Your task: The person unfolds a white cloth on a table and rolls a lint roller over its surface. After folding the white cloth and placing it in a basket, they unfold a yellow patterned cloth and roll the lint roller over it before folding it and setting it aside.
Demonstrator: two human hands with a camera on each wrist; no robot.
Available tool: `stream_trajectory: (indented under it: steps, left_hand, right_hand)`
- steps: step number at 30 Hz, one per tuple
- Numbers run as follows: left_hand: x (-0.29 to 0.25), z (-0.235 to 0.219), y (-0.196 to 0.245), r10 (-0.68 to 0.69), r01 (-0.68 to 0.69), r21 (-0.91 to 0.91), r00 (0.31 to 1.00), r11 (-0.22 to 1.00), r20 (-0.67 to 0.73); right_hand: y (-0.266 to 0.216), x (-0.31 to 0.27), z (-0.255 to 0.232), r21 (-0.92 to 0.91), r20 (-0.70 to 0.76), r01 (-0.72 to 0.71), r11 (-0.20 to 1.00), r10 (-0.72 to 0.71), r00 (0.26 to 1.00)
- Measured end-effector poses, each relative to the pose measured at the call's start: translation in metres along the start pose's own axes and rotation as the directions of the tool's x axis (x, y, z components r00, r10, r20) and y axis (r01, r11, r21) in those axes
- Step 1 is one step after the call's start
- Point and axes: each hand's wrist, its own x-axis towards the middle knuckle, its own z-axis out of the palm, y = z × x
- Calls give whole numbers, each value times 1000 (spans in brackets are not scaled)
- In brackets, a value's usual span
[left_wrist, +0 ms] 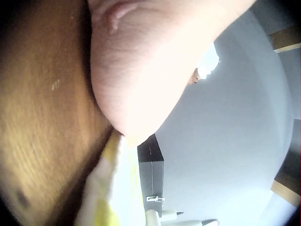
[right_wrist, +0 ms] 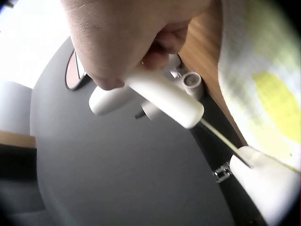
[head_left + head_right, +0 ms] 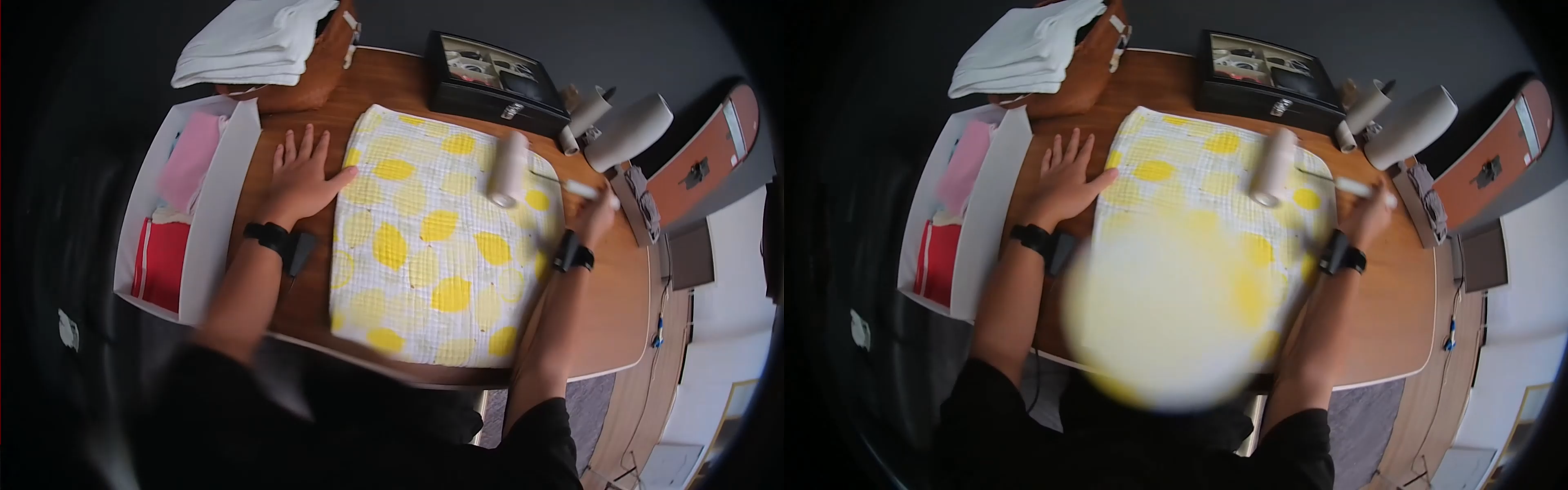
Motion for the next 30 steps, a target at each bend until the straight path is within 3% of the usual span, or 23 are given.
stream_trajectory:
  steps: [1, 3, 4, 5, 7, 9, 12, 13, 14, 15, 16, 18, 20, 22, 24, 26, 27, 29, 30]
  left_hand:
    - [0, 0, 1, 0, 0, -1, 1000, 1000, 3]
    - [0, -1, 2, -3, 3, -2, 1000, 1000, 8]
    - [0, -1, 1, 3, -3, -11, 1000, 1000, -1]
    - [0, 0, 1, 5, -5, -13, 1000, 1000, 1]
    - [1, 0, 1, 7, -7, -11, 1000, 1000, 6]
    - [2, 1, 2, 11, -11, -10, 1000, 1000, 10]
    - [2, 0, 2, 14, -14, -19, 1000, 1000, 19]
    - [2, 0, 1, 16, -16, -25, 1000, 1000, 18]
    - [2, 1, 0, 15, -15, -32, 1000, 999, 14]
    - [1, 0, 0, 15, -15, -29, 1000, 999, 16]
    - [1, 0, 0, 15, -15, -26, 1000, 1000, 15]
    - [2, 1, -1, 18, -18, -21, 1000, 1000, 11]
    - [1, 1, -2, 12, -11, -23, 1000, 1000, 7]
    - [2, 3, 0, 11, -11, -21, 1000, 1000, 9]
    - [4, 4, -1, 9, -9, -9, 1000, 1000, 9]
    - [4, 2, 0, 6, -6, -12, 1000, 1000, 11]
    - [3, 1, 1, 5, -5, -14, 1000, 1000, 14]
    - [2, 0, 3, 6, -5, -17, 1000, 1000, 19]
    - [2, 0, 2, 6, -6, -18, 1000, 1000, 19]
  right_hand:
    - [-14, -29, 23, -32, 80, -80, 996, 82, 993]
    - [-21, -69, 49, -144, 389, -200, 969, 241, 889]
    - [-20, -82, 57, -225, 507, -158, 961, 254, 823]
    - [-8, -85, 62, -296, 578, -202, 934, 343, 740]
    - [-26, -112, 76, -328, 681, -122, 937, 324, 656]
    - [-17, -103, 76, -292, 670, -106, 951, 282, 687]
    - [-20, -65, 46, -265, 479, -75, 961, 198, 855]
    - [-20, -47, 29, -349, 327, -3, 937, 125, 937]
    - [-7, -23, 15, -194, 120, 76, 978, -54, 991]
    - [10, 10, -11, -96, -33, 211, 973, -215, 976]
    - [38, 63, -55, -346, -128, 351, 870, -414, 901]
    - [35, 78, -77, -442, -291, 345, 828, -496, 818]
    - [13, 78, -87, -101, -474, 175, 979, -202, 857]
    - [54, 97, -82, -468, -268, 401, 788, -558, 785]
    - [41, 70, -57, -409, -100, 444, 797, -522, 847]
    - [-6, -8, 4, -170, 69, 188, 967, -179, 981]
    - [-13, -24, 19, -160, 175, 34, 987, -6, 985]
    - [-8, -44, 36, -243, 352, -19, 970, 106, 930]
    - [-6, -41, 35, -233, 369, -45, 971, 131, 920]
